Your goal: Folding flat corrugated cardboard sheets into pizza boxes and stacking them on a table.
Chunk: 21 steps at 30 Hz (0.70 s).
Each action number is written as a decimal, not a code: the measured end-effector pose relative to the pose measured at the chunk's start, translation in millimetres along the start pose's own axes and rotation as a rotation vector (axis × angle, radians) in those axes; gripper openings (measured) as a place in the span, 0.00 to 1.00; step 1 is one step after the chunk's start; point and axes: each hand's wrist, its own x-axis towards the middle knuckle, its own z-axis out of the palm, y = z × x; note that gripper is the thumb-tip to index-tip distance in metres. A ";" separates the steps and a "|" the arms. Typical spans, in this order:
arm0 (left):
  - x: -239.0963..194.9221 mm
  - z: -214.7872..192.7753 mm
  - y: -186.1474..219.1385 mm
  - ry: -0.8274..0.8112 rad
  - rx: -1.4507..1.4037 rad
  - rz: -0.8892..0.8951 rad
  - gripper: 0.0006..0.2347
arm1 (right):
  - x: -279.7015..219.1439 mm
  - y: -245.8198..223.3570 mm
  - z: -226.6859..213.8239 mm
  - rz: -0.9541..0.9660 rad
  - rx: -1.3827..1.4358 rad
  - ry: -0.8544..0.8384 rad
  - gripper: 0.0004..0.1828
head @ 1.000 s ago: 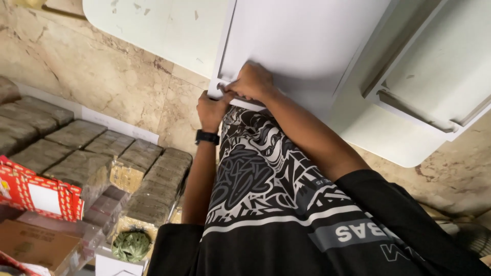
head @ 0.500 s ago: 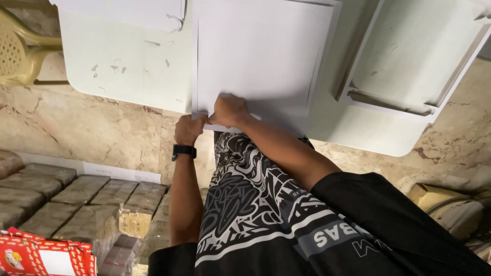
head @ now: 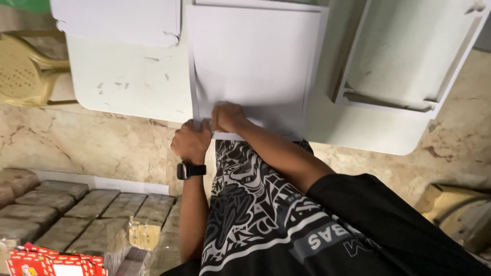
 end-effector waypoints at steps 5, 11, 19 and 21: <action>20.6 40.5 -26.0 -0.232 0.126 -0.083 0.22 | -44.8 14.3 -57.0 0.111 0.448 -0.004 0.21; 23.8 40.4 -37.3 -0.027 0.047 0.142 0.18 | -151.6 126.1 -71.5 0.347 0.672 0.601 0.19; 94.0 62.6 -87.5 -0.311 -0.170 0.186 0.21 | -209.4 111.0 20.0 0.871 0.351 0.675 0.18; 86.4 51.2 -81.0 -0.378 -0.136 0.168 0.22 | -194.1 81.3 41.2 0.935 0.501 0.723 0.28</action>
